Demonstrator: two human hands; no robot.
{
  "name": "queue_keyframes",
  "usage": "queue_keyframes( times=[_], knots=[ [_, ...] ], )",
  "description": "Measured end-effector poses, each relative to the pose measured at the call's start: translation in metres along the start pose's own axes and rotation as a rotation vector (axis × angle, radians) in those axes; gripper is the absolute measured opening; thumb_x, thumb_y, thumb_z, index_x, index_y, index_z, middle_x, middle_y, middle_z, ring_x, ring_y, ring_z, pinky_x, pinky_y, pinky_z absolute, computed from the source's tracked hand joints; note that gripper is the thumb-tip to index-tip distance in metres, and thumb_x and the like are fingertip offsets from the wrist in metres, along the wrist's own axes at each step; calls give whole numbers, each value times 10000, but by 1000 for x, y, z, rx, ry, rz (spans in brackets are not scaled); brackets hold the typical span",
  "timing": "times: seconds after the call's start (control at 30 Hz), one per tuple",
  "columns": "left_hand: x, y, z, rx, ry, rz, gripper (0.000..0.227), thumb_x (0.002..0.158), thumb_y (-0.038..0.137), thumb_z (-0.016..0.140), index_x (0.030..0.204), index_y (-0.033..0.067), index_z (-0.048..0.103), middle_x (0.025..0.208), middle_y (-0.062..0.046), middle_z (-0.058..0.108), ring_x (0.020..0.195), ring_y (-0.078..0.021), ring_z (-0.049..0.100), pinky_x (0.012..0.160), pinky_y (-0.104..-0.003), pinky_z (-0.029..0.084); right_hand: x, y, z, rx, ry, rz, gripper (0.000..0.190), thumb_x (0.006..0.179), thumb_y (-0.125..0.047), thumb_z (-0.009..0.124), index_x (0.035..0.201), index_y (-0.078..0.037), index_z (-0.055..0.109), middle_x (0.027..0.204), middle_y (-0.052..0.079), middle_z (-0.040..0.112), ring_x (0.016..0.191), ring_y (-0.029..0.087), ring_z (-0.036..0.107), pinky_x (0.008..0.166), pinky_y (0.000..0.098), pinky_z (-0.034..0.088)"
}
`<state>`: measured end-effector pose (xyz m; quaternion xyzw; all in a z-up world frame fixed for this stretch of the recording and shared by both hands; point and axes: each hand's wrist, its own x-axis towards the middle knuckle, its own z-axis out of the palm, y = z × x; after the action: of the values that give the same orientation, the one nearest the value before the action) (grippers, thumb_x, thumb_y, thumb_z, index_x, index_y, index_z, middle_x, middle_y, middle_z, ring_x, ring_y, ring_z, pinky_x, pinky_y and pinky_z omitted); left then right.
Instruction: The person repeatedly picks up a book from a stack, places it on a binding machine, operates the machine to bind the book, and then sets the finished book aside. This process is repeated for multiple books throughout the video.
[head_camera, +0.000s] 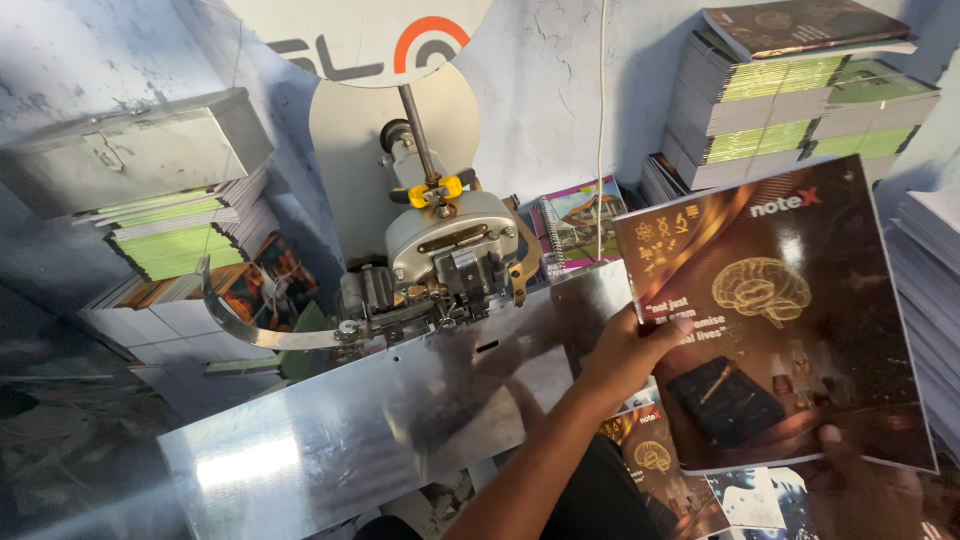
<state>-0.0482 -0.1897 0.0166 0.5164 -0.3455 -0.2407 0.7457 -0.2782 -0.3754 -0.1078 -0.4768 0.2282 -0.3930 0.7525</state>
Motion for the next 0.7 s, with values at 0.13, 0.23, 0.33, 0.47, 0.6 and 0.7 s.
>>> queue_keyframes(
  times=[0.13,0.23,0.33,0.47,0.6,0.7],
  knots=[
    [3,6,-6,28,44,-48,640,937,261,747,1464,-16,514,1207,-126,702,1055,-142,664,901,-282,527,13,16,-19,19,76,32,172,1062,7,511,1230,39,529,1161,191,650,1134,311,680,926,525,552],
    [4,8,-11,49,137,-149,744,868,340,777,1469,14,483,1302,-152,660,1074,-180,667,849,-313,532,24,31,-38,32,6,-32,128,1106,-12,515,1223,31,542,1202,202,654,1147,316,656,1000,494,560],
    [4,5,-22,102,156,-160,796,834,405,779,1478,40,488,1378,-191,633,1111,-218,668,847,-339,544,42,29,-50,-139,89,202,229,1069,-91,508,1259,25,562,1138,224,666,1066,341,698,877,516,560],
    [5,-5,-40,222,163,-112,827,826,398,792,1515,68,477,1443,-243,574,1231,-285,643,954,-381,554,21,50,-25,-395,398,91,288,1067,-72,617,1333,26,567,1126,218,663,1004,357,693,789,471,623],
    [-5,-13,-56,303,182,-243,851,838,358,789,1576,128,432,1562,-226,446,1370,-309,489,1045,-407,463,22,79,-26,-335,299,95,312,1039,-58,637,1333,24,576,1110,197,660,955,324,694,732,418,634],
    [-10,-23,-64,165,180,-257,858,841,349,759,1580,125,384,1591,-220,411,1359,-305,545,1048,-396,479,17,109,-24,-249,188,57,287,1021,-34,633,1280,73,577,1028,264,662,885,346,691,678,439,630]
  ],
)
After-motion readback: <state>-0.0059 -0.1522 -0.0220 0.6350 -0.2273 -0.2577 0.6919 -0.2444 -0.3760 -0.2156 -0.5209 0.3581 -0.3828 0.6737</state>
